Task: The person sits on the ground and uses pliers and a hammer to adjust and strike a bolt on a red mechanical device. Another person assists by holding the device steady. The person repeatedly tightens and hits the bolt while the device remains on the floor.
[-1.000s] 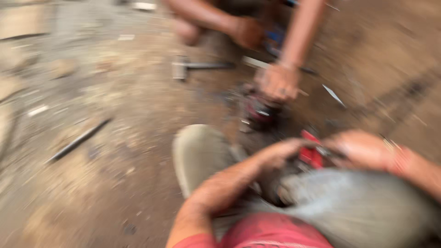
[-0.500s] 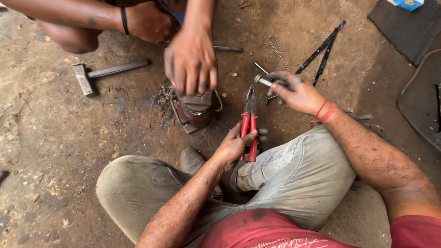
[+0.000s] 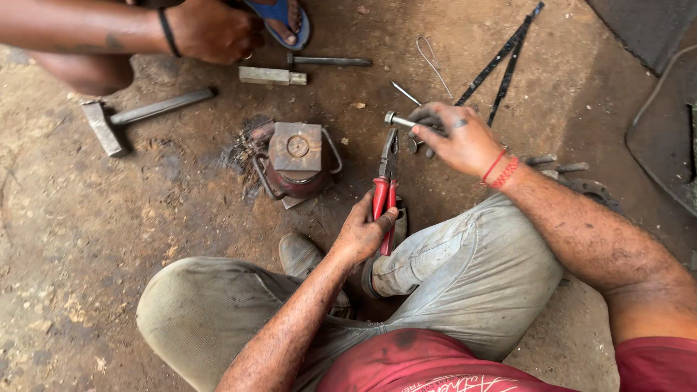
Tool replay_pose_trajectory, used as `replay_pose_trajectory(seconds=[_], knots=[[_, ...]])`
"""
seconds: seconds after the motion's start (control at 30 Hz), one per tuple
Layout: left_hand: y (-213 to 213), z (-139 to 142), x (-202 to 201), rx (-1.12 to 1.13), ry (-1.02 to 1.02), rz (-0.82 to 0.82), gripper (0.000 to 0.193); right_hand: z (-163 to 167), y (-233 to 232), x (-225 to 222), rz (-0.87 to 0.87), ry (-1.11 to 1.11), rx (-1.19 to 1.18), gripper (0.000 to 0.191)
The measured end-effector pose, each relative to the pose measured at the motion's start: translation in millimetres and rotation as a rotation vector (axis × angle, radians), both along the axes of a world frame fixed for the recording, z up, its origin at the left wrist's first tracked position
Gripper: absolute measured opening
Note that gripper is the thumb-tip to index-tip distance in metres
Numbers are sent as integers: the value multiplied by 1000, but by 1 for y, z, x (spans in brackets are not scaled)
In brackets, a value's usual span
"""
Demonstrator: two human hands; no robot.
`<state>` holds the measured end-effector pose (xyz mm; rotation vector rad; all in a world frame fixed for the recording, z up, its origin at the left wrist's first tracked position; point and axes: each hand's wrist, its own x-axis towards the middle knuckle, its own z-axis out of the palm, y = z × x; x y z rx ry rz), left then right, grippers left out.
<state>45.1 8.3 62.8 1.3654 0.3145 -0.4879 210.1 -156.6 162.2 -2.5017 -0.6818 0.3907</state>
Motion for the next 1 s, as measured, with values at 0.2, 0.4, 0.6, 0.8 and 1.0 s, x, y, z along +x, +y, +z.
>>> replay_pose_trajectory(seconds=[0.2, 0.4, 0.6, 0.8, 1.0], knots=[[1, -14, -4, 44, -34, -31, 53, 5, 8, -3, -50, 199, -26, 26], [-1, -27, -9, 269, -117, 14, 52, 3, 12, -3, -67, 334, 12, 28], [2, -26, -5, 148, -173, 30, 56, 4, 16, -8, 13, 376, 19, 29], [4, -8, -1, -22, -66, 7, 63, 15, 17, -13, 23, 196, -95, 27], [8, 1, 1, -173, -33, 0, 70, 16, 10, -12, -8, 203, 27, 25]])
